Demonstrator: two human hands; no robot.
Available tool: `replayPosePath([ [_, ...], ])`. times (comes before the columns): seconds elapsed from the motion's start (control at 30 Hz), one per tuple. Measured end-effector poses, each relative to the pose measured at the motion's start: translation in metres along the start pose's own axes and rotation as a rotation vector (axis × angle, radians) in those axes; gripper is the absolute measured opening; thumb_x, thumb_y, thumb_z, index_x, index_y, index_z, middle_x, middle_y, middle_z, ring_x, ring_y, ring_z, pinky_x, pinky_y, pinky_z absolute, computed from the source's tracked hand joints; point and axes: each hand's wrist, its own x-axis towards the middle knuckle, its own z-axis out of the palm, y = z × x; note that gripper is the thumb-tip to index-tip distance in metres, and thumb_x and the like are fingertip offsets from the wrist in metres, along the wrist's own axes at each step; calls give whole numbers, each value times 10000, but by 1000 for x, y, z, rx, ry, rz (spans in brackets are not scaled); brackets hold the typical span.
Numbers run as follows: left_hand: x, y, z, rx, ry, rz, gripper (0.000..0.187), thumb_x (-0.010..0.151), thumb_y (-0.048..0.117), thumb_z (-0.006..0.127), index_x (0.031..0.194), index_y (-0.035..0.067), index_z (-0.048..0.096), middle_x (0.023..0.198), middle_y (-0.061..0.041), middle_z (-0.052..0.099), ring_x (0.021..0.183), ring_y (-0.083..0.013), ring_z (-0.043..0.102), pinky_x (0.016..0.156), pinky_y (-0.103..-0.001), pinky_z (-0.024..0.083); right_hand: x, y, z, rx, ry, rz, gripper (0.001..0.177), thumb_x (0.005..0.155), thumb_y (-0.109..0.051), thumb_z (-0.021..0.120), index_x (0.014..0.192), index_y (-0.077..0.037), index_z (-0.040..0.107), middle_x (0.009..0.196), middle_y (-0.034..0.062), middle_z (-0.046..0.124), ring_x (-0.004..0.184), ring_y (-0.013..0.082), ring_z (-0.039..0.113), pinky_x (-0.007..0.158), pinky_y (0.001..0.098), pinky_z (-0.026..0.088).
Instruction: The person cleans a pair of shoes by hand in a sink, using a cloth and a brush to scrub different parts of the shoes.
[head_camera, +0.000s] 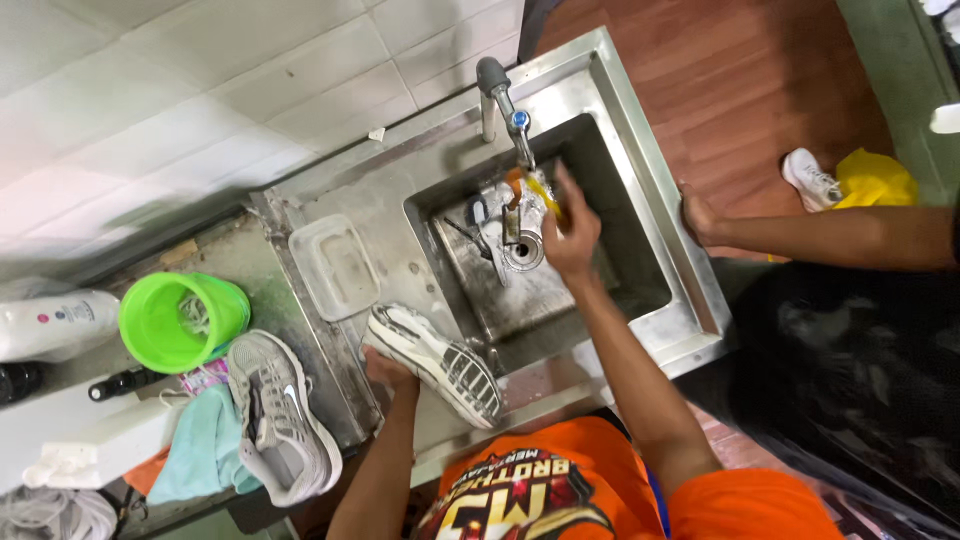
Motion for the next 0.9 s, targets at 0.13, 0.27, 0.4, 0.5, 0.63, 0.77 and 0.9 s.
replayPosePath([
  [0.13,-18,20,9,101,100,315,470,1105,334,644,698,120,547,682,2,458,659,-164,381,653,-371,368,25,19,29,259,-181,-78,673,845,10,705,1500,-52,563,843,164,773,614,236,750,633,307,576],
  [0.27,-30,33,22,212,81,229,521,1092,464,594,829,23,683,772,-133,596,755,-249,460,761,-446,438,18,41,51,66,-146,-114,441,768,-45,751,1207,-74,727,711,88,703,568,285,679,527,337,497],
  [0.4,-36,48,24,-174,23,26,408,1000,404,630,748,94,547,755,-7,572,715,-175,537,649,-424,463,11,3,42,-4,-223,-33,821,965,13,626,1675,-235,297,816,-26,476,671,120,375,619,285,400],
  [0.5,-56,74,23,63,30,69,520,1000,476,579,649,167,353,604,33,377,601,-143,373,609,-429,373,15,11,39,-204,-320,-141,874,990,-85,627,1710,-218,149,784,-1,559,655,159,498,614,363,435],
  [0.63,-42,59,23,82,66,50,485,987,479,581,718,79,535,720,-33,571,711,-192,501,681,-456,447,44,-7,29,-361,-454,-300,1086,936,-10,598,1662,-352,-134,1245,155,787,491,74,519,351,197,442],
  [0.77,-49,63,26,196,75,54,566,994,537,562,776,25,667,781,-100,701,724,-240,622,675,-450,492,60,-24,26,-729,-618,-223,1074,987,-100,700,1682,-329,-86,729,50,695,515,215,593,464,380,508],
  [0.9,-48,69,19,291,31,5,661,953,636,534,839,0,671,863,-132,694,797,-273,606,742,-484,469,50,-32,38,-887,-678,-160,937,1039,-204,672,1695,-188,3,794,75,675,562,365,623,477,479,438],
])
